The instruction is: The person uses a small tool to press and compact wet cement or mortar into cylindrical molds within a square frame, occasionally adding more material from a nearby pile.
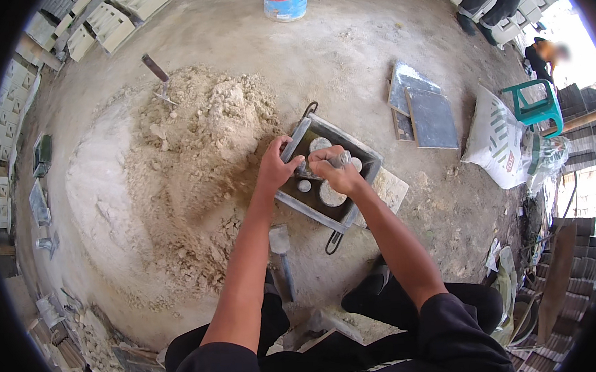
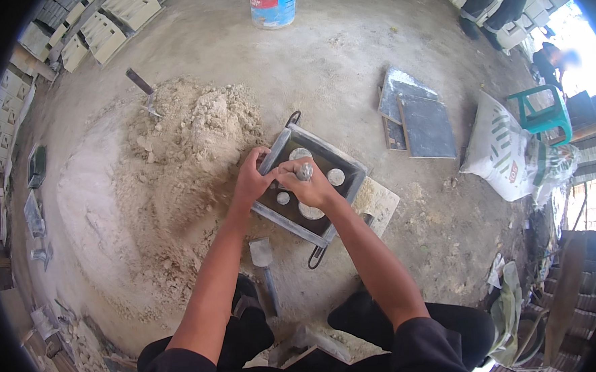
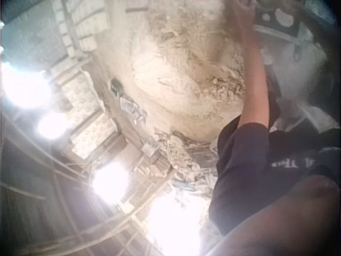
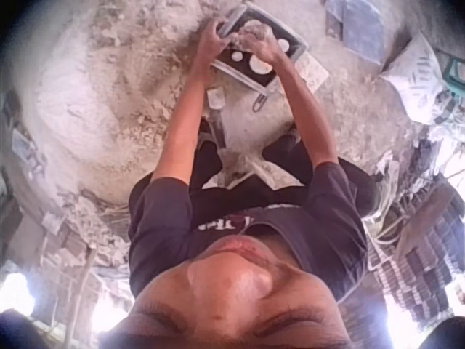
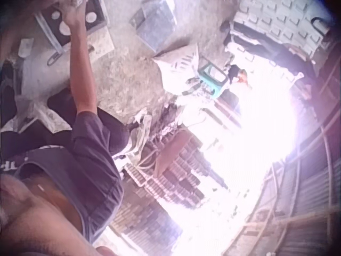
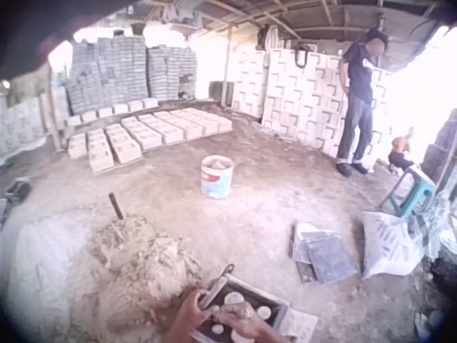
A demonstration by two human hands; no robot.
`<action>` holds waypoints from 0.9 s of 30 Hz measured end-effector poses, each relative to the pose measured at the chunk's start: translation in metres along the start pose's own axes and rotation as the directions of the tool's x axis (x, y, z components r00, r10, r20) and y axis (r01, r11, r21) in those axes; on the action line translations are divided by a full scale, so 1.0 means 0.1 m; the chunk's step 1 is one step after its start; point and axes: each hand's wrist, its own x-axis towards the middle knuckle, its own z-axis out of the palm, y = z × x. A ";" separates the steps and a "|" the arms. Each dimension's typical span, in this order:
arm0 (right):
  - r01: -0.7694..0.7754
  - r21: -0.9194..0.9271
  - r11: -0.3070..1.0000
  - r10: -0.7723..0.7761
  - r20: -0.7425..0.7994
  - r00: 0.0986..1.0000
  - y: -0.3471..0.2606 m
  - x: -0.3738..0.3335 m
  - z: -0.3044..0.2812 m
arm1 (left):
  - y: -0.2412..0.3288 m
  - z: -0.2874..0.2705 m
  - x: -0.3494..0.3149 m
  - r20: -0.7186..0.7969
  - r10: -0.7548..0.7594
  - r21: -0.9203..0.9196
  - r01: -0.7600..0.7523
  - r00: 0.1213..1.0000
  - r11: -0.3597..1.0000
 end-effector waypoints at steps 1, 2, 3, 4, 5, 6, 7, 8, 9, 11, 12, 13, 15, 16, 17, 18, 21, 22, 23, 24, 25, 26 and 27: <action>-0.008 0.069 0.998 0.014 -0.080 0.997 -0.01 -0.01 0.02 | -0.03 0.01 -0.01 0.002 -0.015 -0.044 0.015 1.000 0.999; -0.008 0.137 0.991 0.029 -0.153 0.988 -0.03 -0.01 0.04 | -0.06 0.02 -0.01 -0.061 -0.049 -0.135 0.040 0.997 0.990; 0.006 0.219 0.976 0.042 -0.216 0.975 -0.09 0.01 0.13 | -0.20 -0.05 -0.03 -0.092 -0.137 -0.251 0.110 0.986 0.962; 0.075 0.148 0.986 -0.026 -0.308 0.951 -0.16 -0.01 0.24 | -0.34 -0.17 -0.05 -0.115 -0.227 -0.365 0.171 0.967 0.915; 0.107 0.141 0.984 -0.057 -0.317 0.947 -0.15 0.02 0.24 | -0.40 -0.20 0.01 -0.119 -0.302 -0.488 0.209 0.946 0.847; 0.108 0.129 0.986 -0.059 -0.336 0.940 0.00 -0.03 0.21 | -0.33 -0.15 -0.03 -0.155 -0.358 -0.339 0.291 0.921 0.895; 0.109 0.118 0.987 -0.061 -0.353 0.934 0.15 -0.08 0.20 | -0.25 -0.09 -0.09 -0.140 -0.420 -0.167 0.397 0.896 0.902; 0.116 0.034 0.993 -0.097 -0.350 0.932 0.14 -0.04 0.24 | -0.23 -0.12 -0.13 -0.159 -0.465 0.020 0.474 0.871 0.880; 0.127 0.072 0.989 -0.092 -0.367 0.926 0.12 -0.02 0.25 | -0.20 -0.13 -0.18 -0.188 -0.505 0.203 0.537 0.842 0.819; 0.144 0.153 0.978 -0.072 -0.402 0.913 0.04 0.02 0.26 | -0.11 -0.06 -0.26 -0.291 -0.532 0.230 0.598 0.795 0.768; 0.156 0.141 0.978 -0.096 -0.359 0.928 0.01 -0.03 0.27 | -0.01 -0.04 -0.27 -0.385 -0.504 0.237 0.610 0.773 0.756; 0.169 0.078 0.983 -0.136 -0.318 0.938 0.02 0.02 0.29 | 0.05 -0.04 -0.25 -0.473 -0.470 0.242 0.623 0.745 0.744; 0.176 -0.042 0.984 -0.181 -0.228 0.957 0.05 0.06 0.33 | 0.04 -0.01 -0.26 -0.513 -0.448 0.252 0.627 0.732 0.737; 0.083 -0.043 0.996 -0.086 -0.082 0.993 0.12 0.10 0.28 | 0.03 0.02 -0.26 -0.530 -0.436 0.257 0.628 0.727 0.735; 0.038 -0.011 0.999 -0.038 -0.077 0.996 0.06 0.20 0.30 | 0.02 -0.02 -0.27 -0.534 -0.474 0.227 0.659 0.700 0.717; -0.010 0.013 1.000 0.011 -0.078 0.997 -0.07 0.27 0.30 | 0.04 -0.02 -0.27 -0.529 -0.511 0.196 0.684 0.678 0.703; 0.000 -0.019 1.000 -0.001 -0.060 0.998 -0.25 0.23 0.24 | 0.02 -0.06 -0.29 -0.536 -0.512 0.184 0.685 0.671 0.705; 0.005 -0.033 0.999 -0.007 -0.054 0.999 -0.27 0.18 0.20 | 0.00 -0.10 -0.30 -0.544 -0.494 0.194 0.674 0.679 0.713; 0.001 -0.055 0.998 -0.005 -0.059 0.998 -0.27 0.11 0.14 | 0.02 -0.08 -0.30 -0.542 -0.507 0.198 0.689 0.670 0.698; -0.016 -0.019 1.000 0.015 -0.040 0.999 -0.11 0.11 0.05 | 0.07 -0.02 -0.26 -0.536 -0.520 0.197 0.698 0.665 0.689; -0.017 0.044 0.999 0.019 -0.067 0.998 0.03 0.09 -0.10 | 0.12 0.03 -0.23 -0.531 -0.533 0.196 0.707 0.659 0.680; -0.011 0.121 0.993 0.021 -0.080 0.997 0.03 0.11 -0.14 | 0.11 0.01 -0.23 -0.533 -0.531 0.196 0.707 0.659 0.680; -0.005 0.197 0.980 0.023 -0.092 0.996 0.04 0.12 -0.18 | 0.10 -0.02 -0.24 -0.536 -0.529 0.196 0.706 0.658 0.680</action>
